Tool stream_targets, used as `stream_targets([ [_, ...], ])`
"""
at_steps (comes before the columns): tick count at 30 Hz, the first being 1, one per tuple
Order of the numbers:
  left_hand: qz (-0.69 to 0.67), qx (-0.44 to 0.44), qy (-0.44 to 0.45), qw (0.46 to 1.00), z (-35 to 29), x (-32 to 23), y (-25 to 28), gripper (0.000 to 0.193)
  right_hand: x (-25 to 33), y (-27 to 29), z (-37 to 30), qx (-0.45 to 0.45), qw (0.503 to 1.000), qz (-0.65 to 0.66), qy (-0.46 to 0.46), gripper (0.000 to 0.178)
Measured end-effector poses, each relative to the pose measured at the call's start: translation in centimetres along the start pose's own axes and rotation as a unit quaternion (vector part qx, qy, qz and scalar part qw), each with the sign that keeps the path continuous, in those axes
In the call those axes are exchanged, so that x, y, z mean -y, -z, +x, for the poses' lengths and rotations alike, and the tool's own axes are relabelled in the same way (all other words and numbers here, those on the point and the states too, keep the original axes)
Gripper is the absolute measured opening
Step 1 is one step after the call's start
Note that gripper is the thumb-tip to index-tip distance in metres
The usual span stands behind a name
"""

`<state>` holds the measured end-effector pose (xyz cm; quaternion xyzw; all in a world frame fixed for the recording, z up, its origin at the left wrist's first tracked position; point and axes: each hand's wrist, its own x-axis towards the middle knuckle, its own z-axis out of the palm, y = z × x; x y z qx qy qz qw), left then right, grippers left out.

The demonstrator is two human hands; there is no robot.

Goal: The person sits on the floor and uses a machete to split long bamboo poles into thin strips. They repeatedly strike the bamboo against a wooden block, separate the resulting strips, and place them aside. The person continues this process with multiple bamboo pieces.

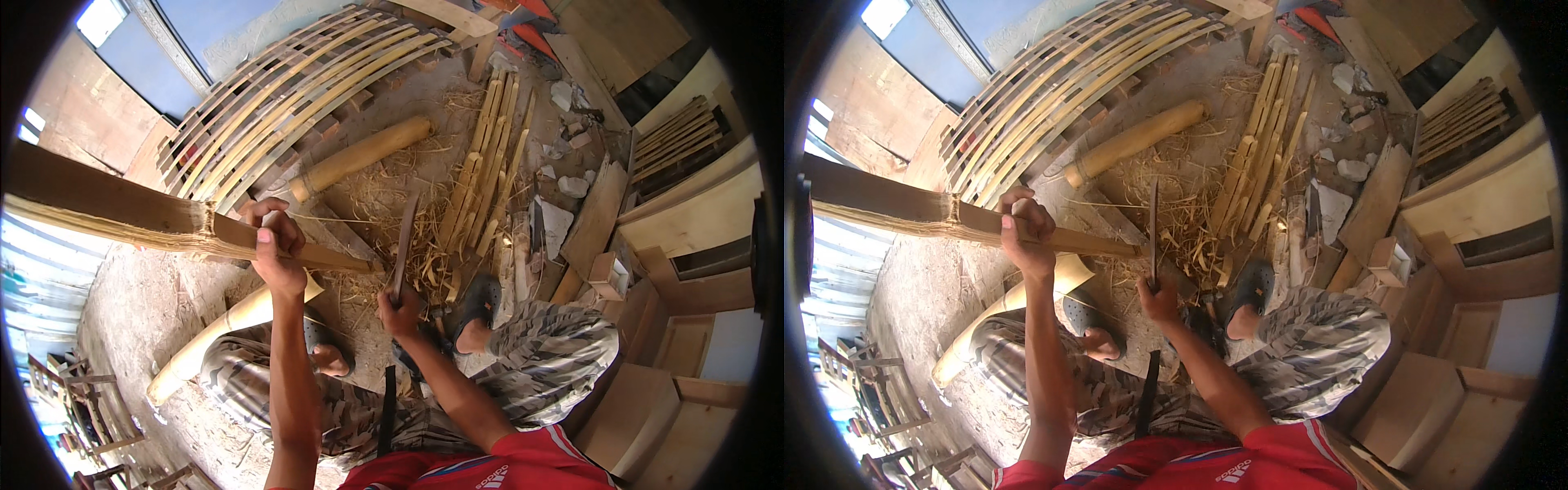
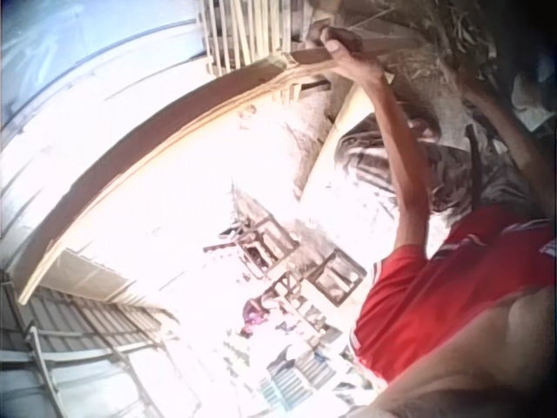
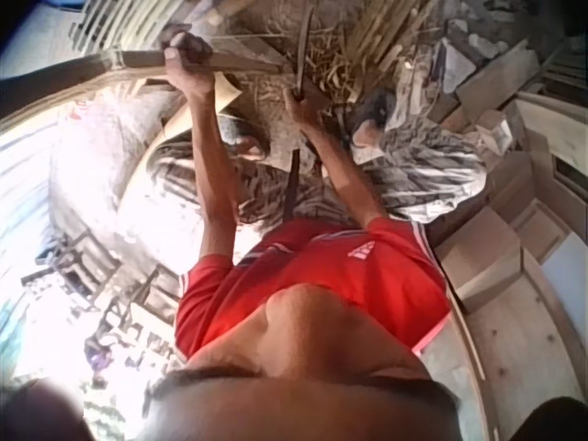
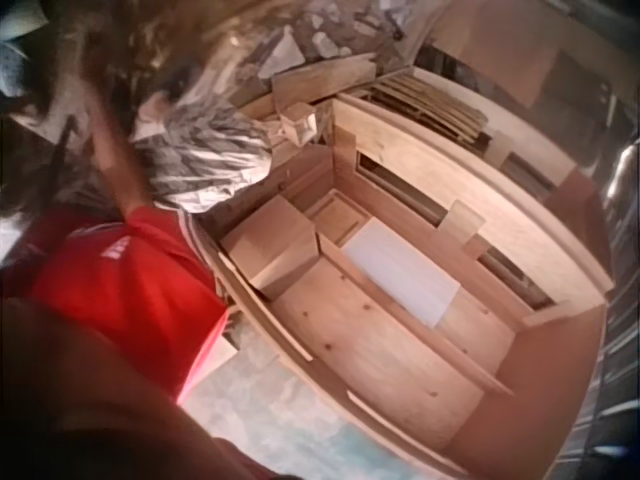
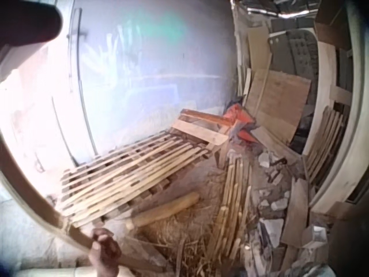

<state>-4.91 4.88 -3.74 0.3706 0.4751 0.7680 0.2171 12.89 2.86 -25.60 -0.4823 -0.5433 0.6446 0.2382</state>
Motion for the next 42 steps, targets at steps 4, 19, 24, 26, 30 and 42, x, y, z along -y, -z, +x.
stream_targets([
  [4, 0.006, -0.010, -0.006, 1.000, -0.3, -0.3, -0.7, 0.056, -2.5, 0.5, 0.4, 0.070, 0.954, -0.127, -0.263, 0.034],
  [19, 0.006, -0.016, -0.021, 1.000, -0.2, -0.2, 0.2, 0.056, -2.6, 1.0, 0.3, 0.093, 0.966, -0.116, -0.213, 0.042],
  [24, -0.001, -0.024, -0.014, 1.000, -0.3, -0.3, 0.2, 0.055, -0.5, -0.3, -0.2, -0.082, 0.984, -0.078, 0.134, 0.045],
  [26, -0.020, -0.008, -0.016, 1.000, -0.2, -0.1, -1.0, 0.055, -4.8, -0.2, 0.6, -0.104, 0.982, -0.097, 0.127, 0.045],
  [30, -0.013, -0.008, -0.006, 1.000, -0.6, -0.3, -0.2, 0.057, -2.2, 0.6, 0.3, 0.094, 0.938, -0.198, -0.268, 0.041],
  [42, -0.054, -0.009, -0.023, 0.998, -0.8, 0.2, 1.0, 0.053, -6.7, 0.9, 1.9, 0.104, 0.941, -0.165, -0.277, 0.035],
])
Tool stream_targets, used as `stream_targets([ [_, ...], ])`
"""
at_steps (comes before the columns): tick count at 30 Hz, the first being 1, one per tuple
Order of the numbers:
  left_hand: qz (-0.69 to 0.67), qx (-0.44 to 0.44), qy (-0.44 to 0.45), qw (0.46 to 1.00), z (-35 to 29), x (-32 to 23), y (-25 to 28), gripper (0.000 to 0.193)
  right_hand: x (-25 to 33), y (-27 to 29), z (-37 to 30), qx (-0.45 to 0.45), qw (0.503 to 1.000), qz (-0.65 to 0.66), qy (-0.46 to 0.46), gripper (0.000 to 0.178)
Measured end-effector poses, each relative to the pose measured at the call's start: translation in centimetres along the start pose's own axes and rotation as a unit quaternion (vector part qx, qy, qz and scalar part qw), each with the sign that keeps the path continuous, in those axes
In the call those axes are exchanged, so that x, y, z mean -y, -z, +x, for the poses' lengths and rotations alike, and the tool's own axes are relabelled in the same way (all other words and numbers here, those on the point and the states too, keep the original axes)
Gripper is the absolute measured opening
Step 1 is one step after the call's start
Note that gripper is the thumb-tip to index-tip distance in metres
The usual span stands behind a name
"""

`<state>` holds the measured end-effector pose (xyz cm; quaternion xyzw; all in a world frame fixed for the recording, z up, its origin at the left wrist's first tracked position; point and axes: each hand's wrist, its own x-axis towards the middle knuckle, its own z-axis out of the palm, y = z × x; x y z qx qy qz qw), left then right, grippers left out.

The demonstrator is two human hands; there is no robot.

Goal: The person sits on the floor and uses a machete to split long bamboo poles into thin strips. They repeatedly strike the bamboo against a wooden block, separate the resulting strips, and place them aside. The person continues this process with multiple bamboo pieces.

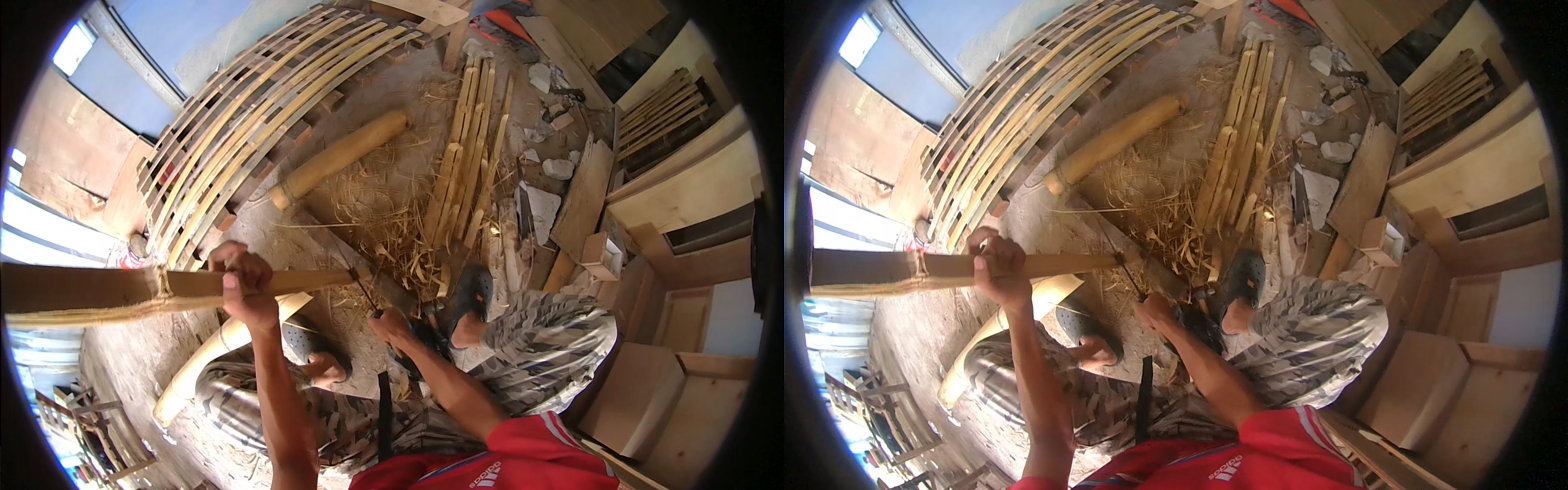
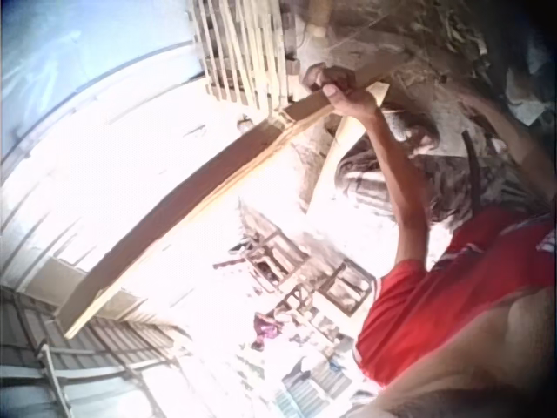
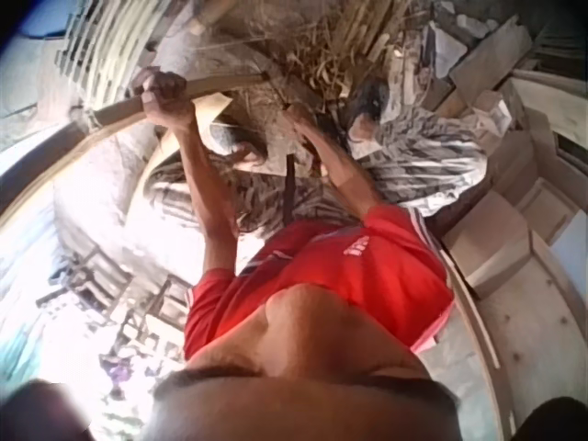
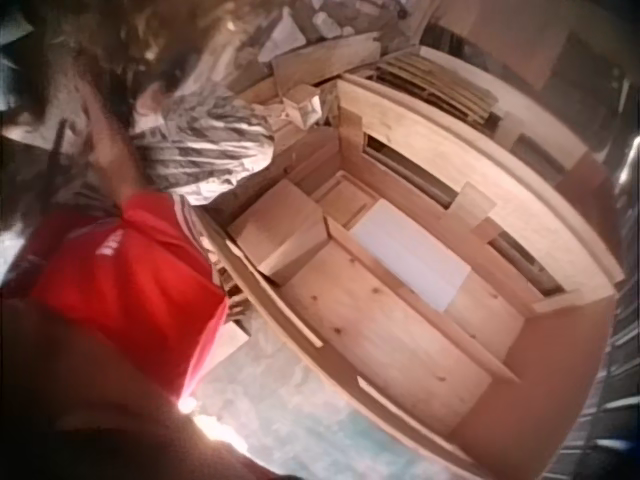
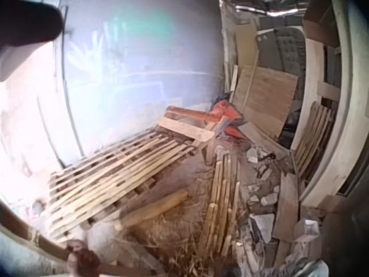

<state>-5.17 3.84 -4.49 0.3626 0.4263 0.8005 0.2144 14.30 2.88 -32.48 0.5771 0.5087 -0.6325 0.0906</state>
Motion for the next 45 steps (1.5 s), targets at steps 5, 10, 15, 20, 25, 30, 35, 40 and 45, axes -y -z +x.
stream_targets([
  [5, 0.010, -0.031, -0.012, 0.999, 0.4, -0.1, 1.4, 0.048, 3.2, -1.9, -5.2, -0.142, 0.915, -0.034, 0.376, 0.036],
  [10, 0.009, -0.003, -0.002, 1.000, 0.1, 0.1, 0.5, 0.047, 0.0, -0.5, -0.9, -0.095, 0.989, -0.051, 0.100, 0.034],
  [15, 0.007, -0.012, -0.014, 1.000, 0.0, -0.1, 2.3, 0.043, 4.3, -1.6, -5.5, -0.127, 0.955, -0.071, 0.261, 0.035],
  [20, 0.018, -0.009, 0.011, 1.000, -0.8, 0.2, -0.1, 0.041, -1.8, -2.5, 0.8, -0.214, 0.950, -0.075, 0.213, 0.040],
  [25, 0.031, -0.054, -0.001, 0.998, -0.3, 0.3, 2.1, 0.036, 0.4, -0.2, -0.1, -0.063, 0.979, -0.144, 0.132, 0.043],
  [30, 0.032, -0.030, -0.004, 0.999, 0.3, 0.6, 2.8, 0.033, 5.4, -2.3, -5.9, -0.158, 0.922, -0.038, 0.353, 0.040],
  [35, 0.026, -0.045, -0.015, 0.999, 1.3, 0.9, 2.3, 0.032, 1.5, 2.1, -0.2, -0.056, 0.983, -0.161, 0.067, 0.051],
  [40, 0.028, -0.074, 0.012, 0.997, 1.2, 0.3, 3.8, 0.033, 2.5, 0.3, -4.4, -0.083, 0.977, -0.134, 0.146, 0.047],
  [45, 0.040, -0.077, -0.009, 0.996, 0.7, 0.4, 3.3, 0.033, 6.7, -1.1, -7.2, -0.061, 0.967, -0.022, 0.245, 0.040],
])
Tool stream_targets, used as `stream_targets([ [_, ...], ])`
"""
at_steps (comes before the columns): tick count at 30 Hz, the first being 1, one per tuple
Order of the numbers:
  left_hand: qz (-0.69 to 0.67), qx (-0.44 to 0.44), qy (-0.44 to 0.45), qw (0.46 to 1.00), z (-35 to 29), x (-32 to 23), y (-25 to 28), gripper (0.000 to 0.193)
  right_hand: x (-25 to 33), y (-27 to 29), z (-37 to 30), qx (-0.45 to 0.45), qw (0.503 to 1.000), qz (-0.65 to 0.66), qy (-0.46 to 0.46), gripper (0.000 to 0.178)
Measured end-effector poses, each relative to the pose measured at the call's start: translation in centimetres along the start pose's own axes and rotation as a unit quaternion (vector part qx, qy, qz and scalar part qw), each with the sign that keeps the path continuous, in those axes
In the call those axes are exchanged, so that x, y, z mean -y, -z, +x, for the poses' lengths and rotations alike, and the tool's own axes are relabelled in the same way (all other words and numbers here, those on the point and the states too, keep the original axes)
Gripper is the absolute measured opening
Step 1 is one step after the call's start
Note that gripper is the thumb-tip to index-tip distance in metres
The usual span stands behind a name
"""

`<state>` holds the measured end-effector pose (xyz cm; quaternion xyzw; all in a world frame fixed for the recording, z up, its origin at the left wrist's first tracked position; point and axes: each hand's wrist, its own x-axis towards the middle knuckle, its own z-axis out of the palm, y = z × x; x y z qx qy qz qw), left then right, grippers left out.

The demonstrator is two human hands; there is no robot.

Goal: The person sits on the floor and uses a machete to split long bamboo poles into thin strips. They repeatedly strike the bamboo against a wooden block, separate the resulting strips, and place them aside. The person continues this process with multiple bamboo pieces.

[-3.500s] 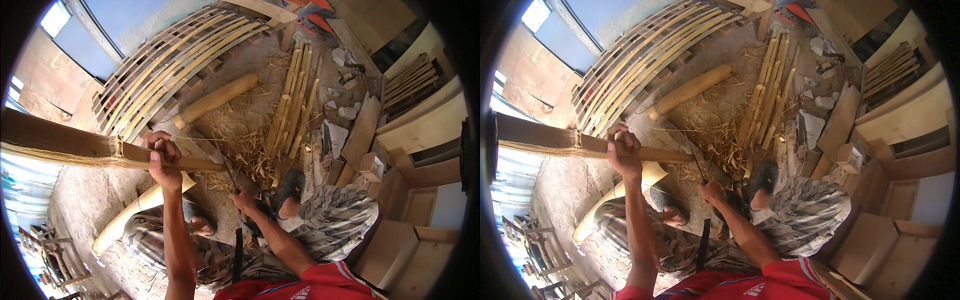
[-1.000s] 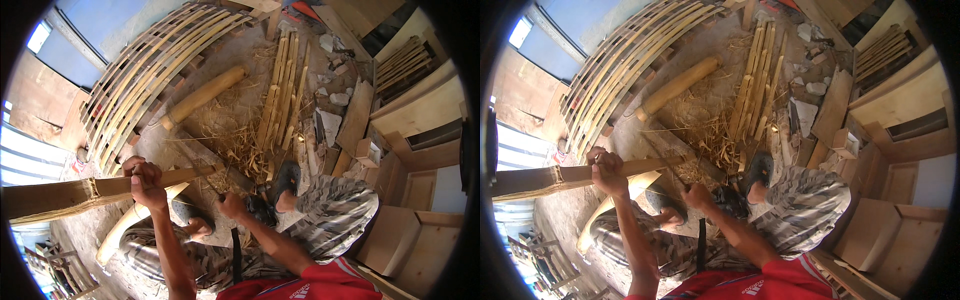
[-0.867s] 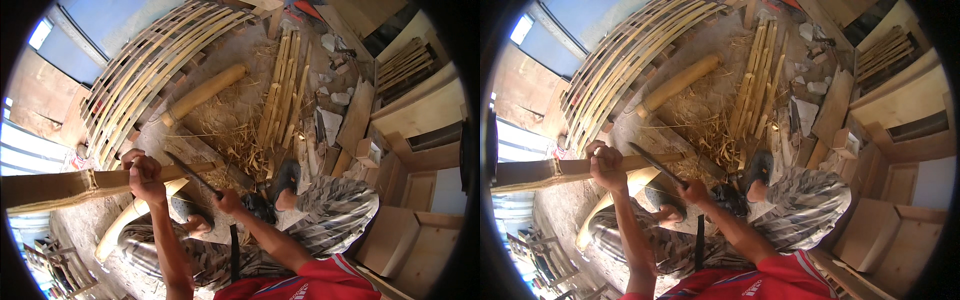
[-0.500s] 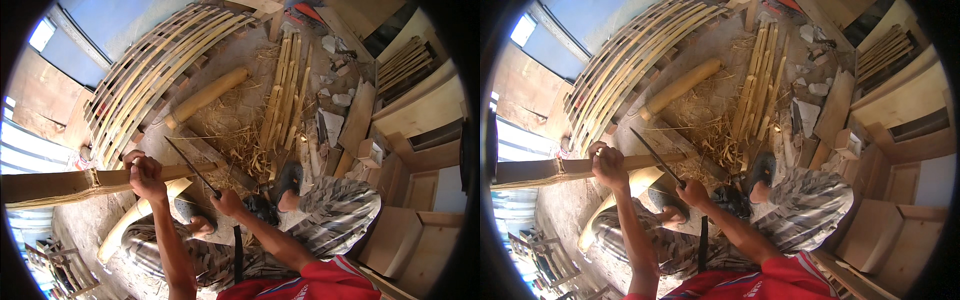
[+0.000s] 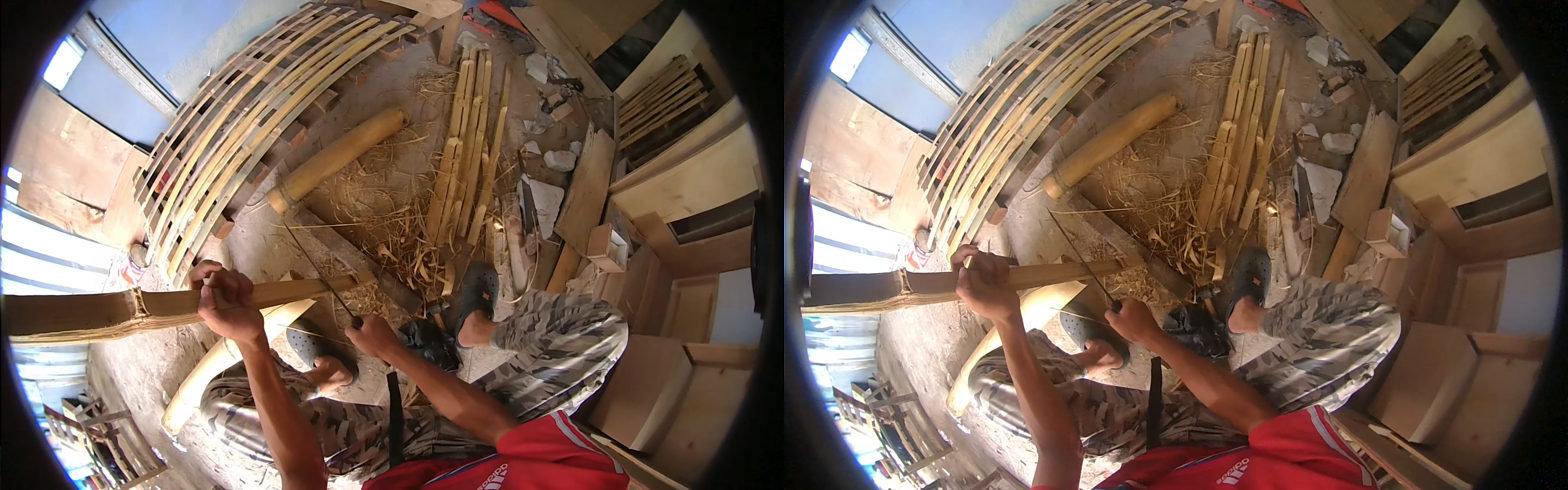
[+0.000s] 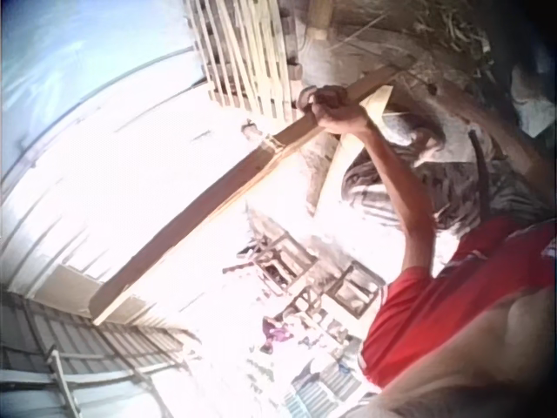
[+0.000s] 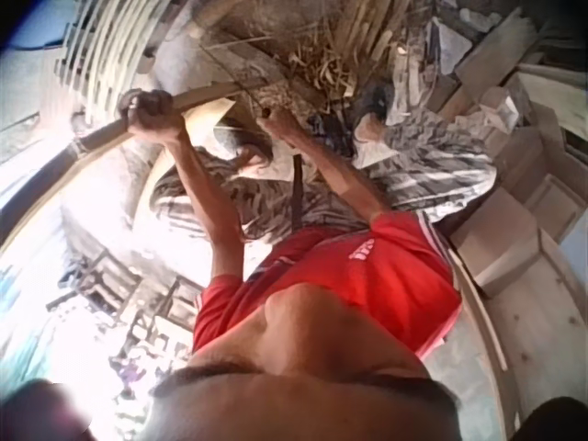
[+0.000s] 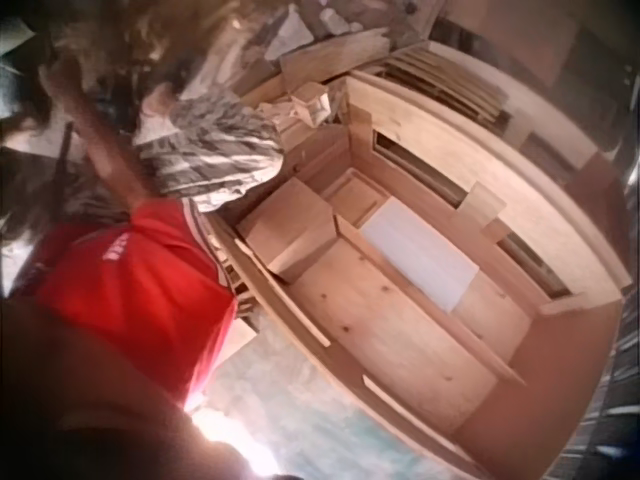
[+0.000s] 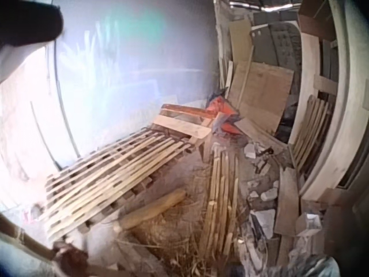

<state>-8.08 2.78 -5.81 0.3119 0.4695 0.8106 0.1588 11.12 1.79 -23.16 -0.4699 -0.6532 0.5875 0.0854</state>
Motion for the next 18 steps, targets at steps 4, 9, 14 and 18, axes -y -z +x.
stream_targets([
  [4, -0.006, -0.005, 0.005, 1.000, -0.2, 0.1, 0.9, 0.033, 1.5, -0.1, -0.4, -0.024, 0.996, -0.013, 0.080, 0.041],
  [9, -0.024, -0.010, 0.010, 1.000, -0.4, -0.5, -0.3, 0.033, -9.5, 0.0, 2.5, -0.039, 0.983, -0.137, -0.114, 0.040],
  [14, -0.045, -0.015, 0.005, 0.999, -0.3, 0.0, 1.3, 0.033, -6.6, 0.8, 1.9, 0.086, 0.948, 0.170, -0.255, 0.042],
  [18, -0.047, 0.007, -0.006, 0.999, -0.5, 0.2, 0.8, 0.032, -4.6, 0.3, 0.9, 0.044, 0.991, 0.028, -0.119, 0.028],
])
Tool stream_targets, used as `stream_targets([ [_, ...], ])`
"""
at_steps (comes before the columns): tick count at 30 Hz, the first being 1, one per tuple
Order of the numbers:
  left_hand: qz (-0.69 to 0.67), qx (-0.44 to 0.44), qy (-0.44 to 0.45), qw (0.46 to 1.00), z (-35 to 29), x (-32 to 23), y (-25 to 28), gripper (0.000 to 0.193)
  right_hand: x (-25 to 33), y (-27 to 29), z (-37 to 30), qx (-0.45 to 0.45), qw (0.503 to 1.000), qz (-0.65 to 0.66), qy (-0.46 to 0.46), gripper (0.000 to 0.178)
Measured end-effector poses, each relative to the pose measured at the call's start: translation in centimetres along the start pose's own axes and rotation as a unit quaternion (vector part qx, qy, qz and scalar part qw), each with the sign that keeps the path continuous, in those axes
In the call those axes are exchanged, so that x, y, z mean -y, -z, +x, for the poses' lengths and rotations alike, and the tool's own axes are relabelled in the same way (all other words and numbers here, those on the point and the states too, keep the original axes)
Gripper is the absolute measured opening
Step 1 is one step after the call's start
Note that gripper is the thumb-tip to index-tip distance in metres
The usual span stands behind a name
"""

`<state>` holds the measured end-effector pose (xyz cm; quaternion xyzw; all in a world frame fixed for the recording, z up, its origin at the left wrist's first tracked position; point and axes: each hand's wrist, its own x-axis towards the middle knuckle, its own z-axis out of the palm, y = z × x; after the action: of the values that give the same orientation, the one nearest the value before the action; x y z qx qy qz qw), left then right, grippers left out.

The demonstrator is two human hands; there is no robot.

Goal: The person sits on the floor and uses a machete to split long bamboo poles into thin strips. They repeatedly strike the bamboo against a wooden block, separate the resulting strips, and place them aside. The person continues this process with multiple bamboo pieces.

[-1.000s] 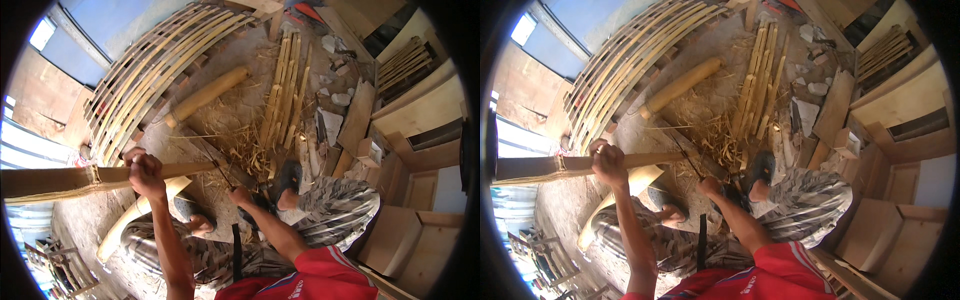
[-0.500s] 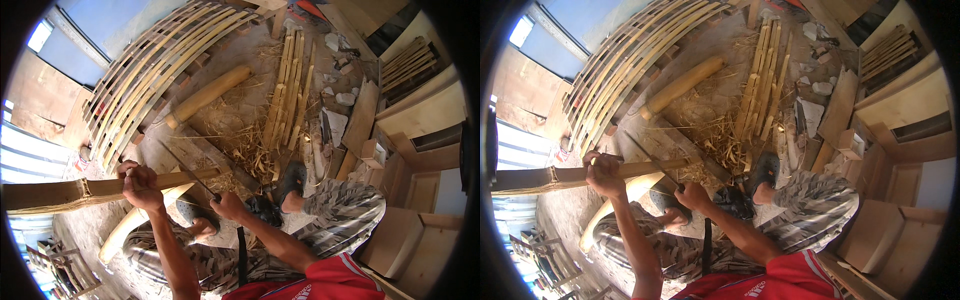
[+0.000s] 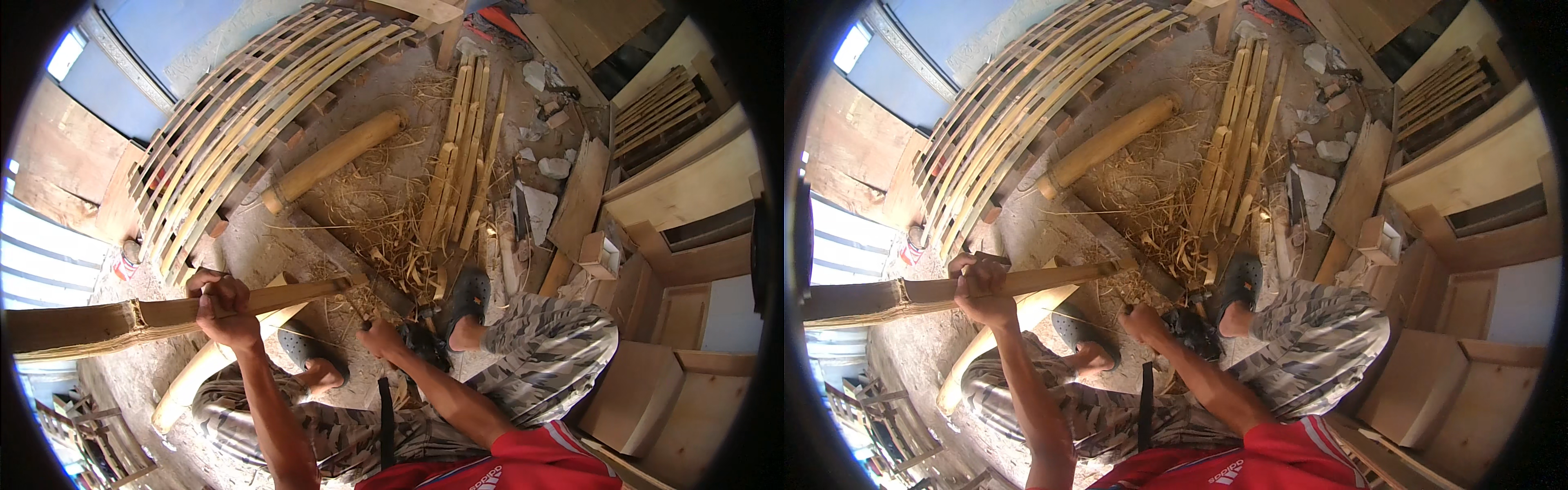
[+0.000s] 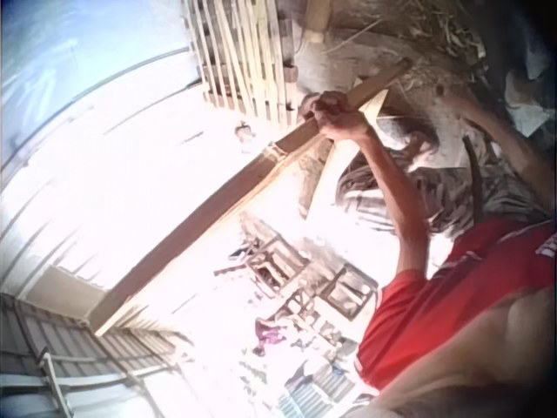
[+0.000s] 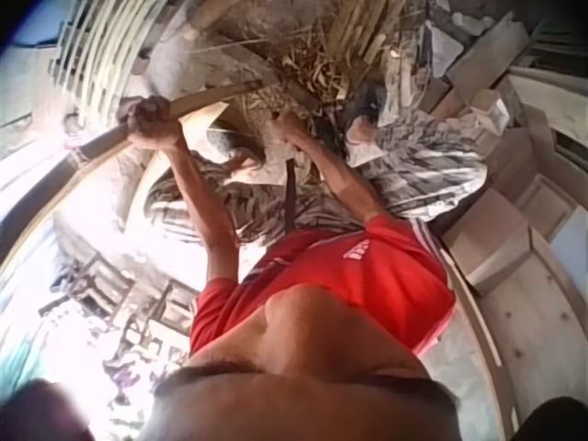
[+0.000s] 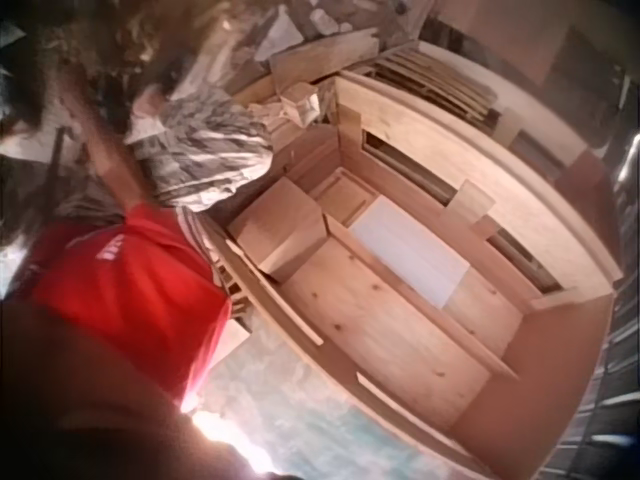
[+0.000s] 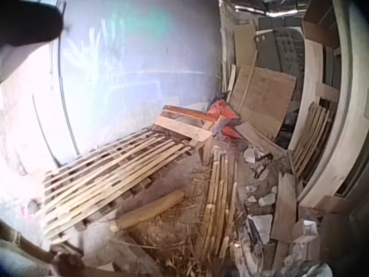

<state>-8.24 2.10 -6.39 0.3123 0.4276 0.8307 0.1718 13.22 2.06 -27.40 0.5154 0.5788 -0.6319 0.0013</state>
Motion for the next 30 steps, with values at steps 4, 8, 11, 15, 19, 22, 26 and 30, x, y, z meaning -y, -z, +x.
stream_targets([
  [4, -0.003, 0.002, 0.004, 1.000, -0.1, 0.1, 0.8, 0.031, 5.9, -0.8, -3.1, -0.081, 0.975, -0.087, 0.186, 0.034],
  [8, -0.015, 0.032, 0.017, 0.999, -1.2, 0.3, -1.6, 0.030, -6.6, 0.5, 3.7, -0.140, 0.978, -0.151, 0.022, 0.038],
  [11, 0.009, -0.004, -0.007, 1.000, -0.4, -0.1, 0.5, 0.030, -2.8, 2.0, 3.0, -0.014, 0.980, -0.196, -0.042, 0.043],
  [15, -0.012, 0.002, 0.001, 1.000, -0.3, -0.1, 0.2, 0.030, -0.5, -0.1, 0.3, 0.018, 0.995, 0.005, -0.094, 0.042],
  [19, -0.001, -0.004, 0.001, 1.000, -0.9, 0.3, 1.6, 0.031, 4.8, -1.1, -2.8, -0.072, 0.977, -0.121, 0.158, 0.035],
  [22, 0.004, -0.016, -0.001, 1.000, -0.6, 0.2, 1.0, 0.031, 3.0, -0.8, -1.8, -0.123, 0.964, -0.081, 0.223, 0.037],
  [26, -0.006, 0.038, 0.006, 0.999, -0.5, 0.1, 0.8, 0.030, -3.6, 2.2, 3.4, -0.082, 0.979, -0.186, -0.007, 0.042],
  [30, 0.003, -0.013, -0.006, 1.000, -0.2, 0.0, 0.2, 0.031, -0.8, 0.6, 0.6, -0.007, 0.997, 0.013, -0.075, 0.041],
])
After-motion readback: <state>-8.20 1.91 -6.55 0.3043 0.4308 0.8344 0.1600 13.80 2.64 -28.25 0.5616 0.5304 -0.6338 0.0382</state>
